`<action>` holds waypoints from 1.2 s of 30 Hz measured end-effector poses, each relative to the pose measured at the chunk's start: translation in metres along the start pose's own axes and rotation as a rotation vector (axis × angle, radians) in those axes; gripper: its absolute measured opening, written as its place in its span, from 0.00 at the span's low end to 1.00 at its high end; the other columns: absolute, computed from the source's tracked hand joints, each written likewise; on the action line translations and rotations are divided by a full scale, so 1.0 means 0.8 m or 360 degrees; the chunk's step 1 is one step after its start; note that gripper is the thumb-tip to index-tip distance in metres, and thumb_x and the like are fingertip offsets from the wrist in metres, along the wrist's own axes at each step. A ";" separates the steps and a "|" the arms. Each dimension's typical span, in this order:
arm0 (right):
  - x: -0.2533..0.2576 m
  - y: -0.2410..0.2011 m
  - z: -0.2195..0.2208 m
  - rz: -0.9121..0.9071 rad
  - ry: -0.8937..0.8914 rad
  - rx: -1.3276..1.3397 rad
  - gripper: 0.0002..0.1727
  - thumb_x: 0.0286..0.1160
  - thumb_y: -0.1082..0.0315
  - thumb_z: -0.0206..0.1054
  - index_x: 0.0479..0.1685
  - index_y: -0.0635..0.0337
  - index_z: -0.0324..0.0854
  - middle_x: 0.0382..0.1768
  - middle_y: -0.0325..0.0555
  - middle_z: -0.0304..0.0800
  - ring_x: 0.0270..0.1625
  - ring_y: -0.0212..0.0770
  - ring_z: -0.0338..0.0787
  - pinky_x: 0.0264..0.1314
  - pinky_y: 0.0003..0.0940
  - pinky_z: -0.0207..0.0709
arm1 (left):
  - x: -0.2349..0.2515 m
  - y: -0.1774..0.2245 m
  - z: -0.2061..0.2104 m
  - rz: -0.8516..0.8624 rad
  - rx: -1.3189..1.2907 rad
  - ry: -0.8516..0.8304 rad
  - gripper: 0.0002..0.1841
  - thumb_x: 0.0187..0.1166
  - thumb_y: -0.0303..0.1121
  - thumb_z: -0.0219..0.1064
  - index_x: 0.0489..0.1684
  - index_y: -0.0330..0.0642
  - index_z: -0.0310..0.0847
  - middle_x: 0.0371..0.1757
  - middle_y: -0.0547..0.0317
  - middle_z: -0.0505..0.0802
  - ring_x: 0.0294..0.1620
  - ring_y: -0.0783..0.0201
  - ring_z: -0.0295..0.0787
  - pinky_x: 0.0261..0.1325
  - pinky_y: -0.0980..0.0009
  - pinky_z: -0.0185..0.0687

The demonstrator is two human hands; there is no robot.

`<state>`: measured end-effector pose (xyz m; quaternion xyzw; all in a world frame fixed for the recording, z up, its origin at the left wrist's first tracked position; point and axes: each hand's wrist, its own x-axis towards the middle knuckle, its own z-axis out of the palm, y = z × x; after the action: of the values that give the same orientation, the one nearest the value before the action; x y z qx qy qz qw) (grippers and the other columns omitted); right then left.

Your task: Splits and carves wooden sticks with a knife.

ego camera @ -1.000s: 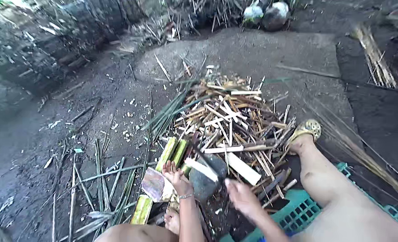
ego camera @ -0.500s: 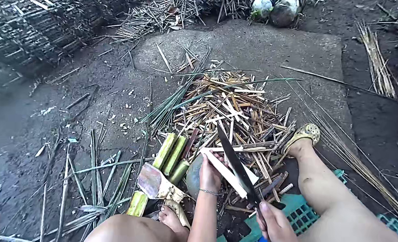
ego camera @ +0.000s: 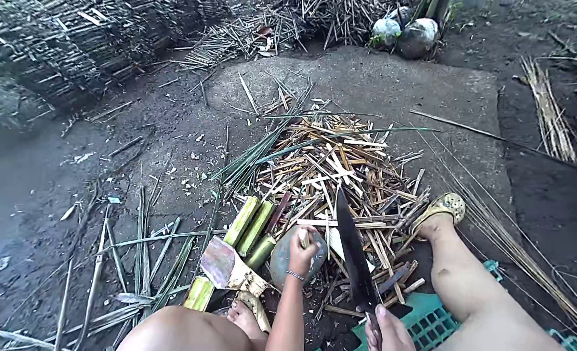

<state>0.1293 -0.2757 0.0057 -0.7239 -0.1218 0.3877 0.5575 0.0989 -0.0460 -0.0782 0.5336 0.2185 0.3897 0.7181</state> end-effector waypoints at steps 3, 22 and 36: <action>0.018 -0.013 0.009 -0.0301 0.0002 -0.0037 0.27 0.93 0.49 0.35 0.32 0.52 0.73 0.14 0.22 0.75 0.14 0.21 0.74 0.20 0.19 0.74 | -0.012 -0.010 0.011 -0.0072 0.0149 -0.0078 0.08 0.49 0.20 0.65 0.21 0.44 0.76 0.24 0.75 0.81 0.25 0.83 0.75 0.30 0.83 0.70; 0.090 -0.056 0.058 -0.0419 -0.0165 -0.0917 0.34 0.86 0.37 0.41 0.32 0.54 0.82 0.15 0.32 0.70 0.19 0.32 0.75 0.27 0.37 0.73 | -0.001 0.005 -0.012 -0.0335 0.0521 -0.0422 0.20 0.45 0.22 0.74 0.41 0.34 0.82 0.42 0.58 0.87 0.46 0.70 0.82 0.52 0.71 0.78; 0.106 -0.003 0.047 -0.0036 -0.0044 -0.0731 0.35 0.94 0.45 0.40 0.37 0.66 0.83 0.19 0.44 0.76 0.22 0.42 0.78 0.31 0.47 0.77 | 0.011 0.050 -0.059 -0.0021 -0.0580 0.0997 0.22 0.71 0.28 0.47 0.65 0.48 0.68 0.50 0.66 0.87 0.49 0.69 0.87 0.51 0.69 0.84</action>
<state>0.1602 -0.1962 -0.0315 -0.8250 -0.2227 0.3533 0.3807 0.0564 -0.0060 -0.0557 0.2500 0.3583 0.5623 0.7021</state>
